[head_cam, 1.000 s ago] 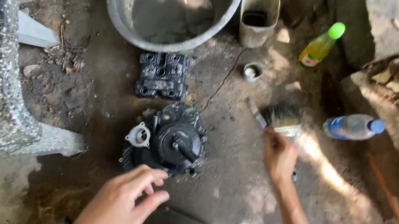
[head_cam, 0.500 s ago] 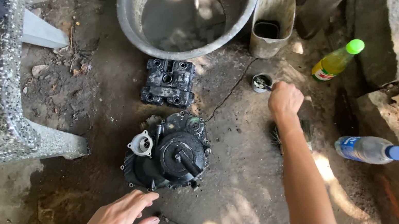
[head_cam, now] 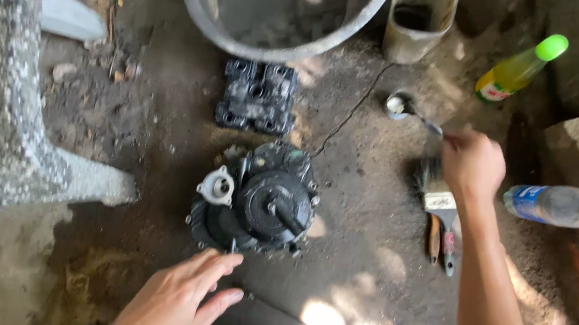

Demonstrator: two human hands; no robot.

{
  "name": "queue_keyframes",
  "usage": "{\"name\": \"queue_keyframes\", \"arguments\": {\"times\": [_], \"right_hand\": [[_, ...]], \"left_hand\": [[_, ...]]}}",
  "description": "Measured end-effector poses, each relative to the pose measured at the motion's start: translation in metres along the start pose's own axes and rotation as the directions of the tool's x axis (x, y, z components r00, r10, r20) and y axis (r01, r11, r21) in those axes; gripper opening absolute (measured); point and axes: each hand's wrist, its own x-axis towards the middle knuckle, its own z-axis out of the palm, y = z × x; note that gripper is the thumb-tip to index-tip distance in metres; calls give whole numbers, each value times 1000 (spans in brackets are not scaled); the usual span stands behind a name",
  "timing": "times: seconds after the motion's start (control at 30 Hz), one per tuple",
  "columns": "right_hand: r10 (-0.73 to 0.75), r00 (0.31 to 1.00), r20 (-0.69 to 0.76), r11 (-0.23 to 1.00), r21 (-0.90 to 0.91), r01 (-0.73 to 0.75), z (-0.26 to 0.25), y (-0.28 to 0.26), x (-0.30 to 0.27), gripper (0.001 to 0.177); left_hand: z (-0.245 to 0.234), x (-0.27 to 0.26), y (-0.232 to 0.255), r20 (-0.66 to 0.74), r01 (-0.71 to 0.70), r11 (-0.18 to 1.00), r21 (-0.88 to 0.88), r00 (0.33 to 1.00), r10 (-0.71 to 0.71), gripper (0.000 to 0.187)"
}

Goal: Cleaning oil and grime from motorcycle engine components using a brush and cleaning solvent.

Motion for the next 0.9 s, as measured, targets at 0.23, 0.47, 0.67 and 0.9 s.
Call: {"name": "queue_keyframes", "arguments": {"times": [0.23, 0.47, 0.67, 0.9], "right_hand": [[71, 919, 388, 724, 614, -315, 12, -42, -207, 15], [-57, 951, 305, 705, 687, -178, 38, -59, -232, 14], [108, 904, 415, 885, 373, -277, 43, -64, -227, 13], [-138, 977, 165, 781, 625, 5, 48, -48, -241, 10]], "left_hand": [[-3, 20, 1, 70, 74, 997, -23, 995, -73, 43], [-1, 18, 11, 83, 35, 999, -10, 996, -34, 43], [-2, 12, 12, 97, 108, 994, -13, 990, -107, 47], [-2, 9, 14, 56, 61, 998, -14, 997, -60, 46]]}}
